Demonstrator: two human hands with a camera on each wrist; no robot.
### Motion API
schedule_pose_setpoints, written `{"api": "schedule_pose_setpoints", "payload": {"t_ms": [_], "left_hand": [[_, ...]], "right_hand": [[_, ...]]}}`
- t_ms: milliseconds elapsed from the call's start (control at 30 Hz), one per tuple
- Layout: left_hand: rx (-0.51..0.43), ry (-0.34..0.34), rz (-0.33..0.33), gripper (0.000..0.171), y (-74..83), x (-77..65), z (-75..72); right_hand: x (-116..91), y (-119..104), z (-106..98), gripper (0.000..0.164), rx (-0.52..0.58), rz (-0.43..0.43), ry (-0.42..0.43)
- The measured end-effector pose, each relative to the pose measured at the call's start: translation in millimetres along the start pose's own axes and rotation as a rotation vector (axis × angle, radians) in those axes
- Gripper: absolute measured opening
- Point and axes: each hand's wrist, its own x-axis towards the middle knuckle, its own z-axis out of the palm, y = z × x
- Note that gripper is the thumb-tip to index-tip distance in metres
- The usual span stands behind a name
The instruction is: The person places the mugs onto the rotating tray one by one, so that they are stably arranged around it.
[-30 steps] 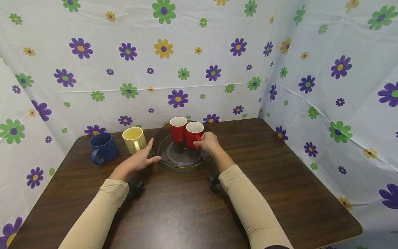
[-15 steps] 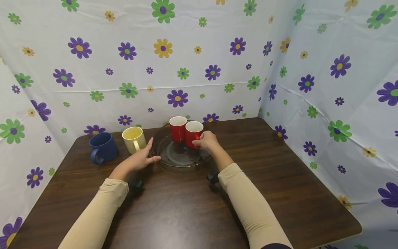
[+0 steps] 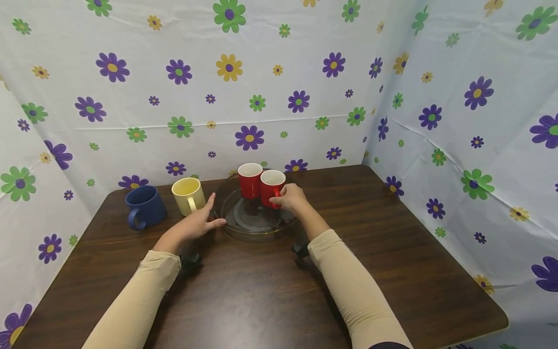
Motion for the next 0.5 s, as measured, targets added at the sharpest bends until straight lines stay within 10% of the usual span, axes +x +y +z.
{"api": "schedule_pose_setpoints", "payload": {"t_ms": [500], "left_hand": [[0.014, -0.001, 0.004, 0.108, 0.0, 0.0, -0.4]], "right_hand": [[1.6, 6.4, -30.2, 0.028, -0.155, -0.164, -0.009]]}}
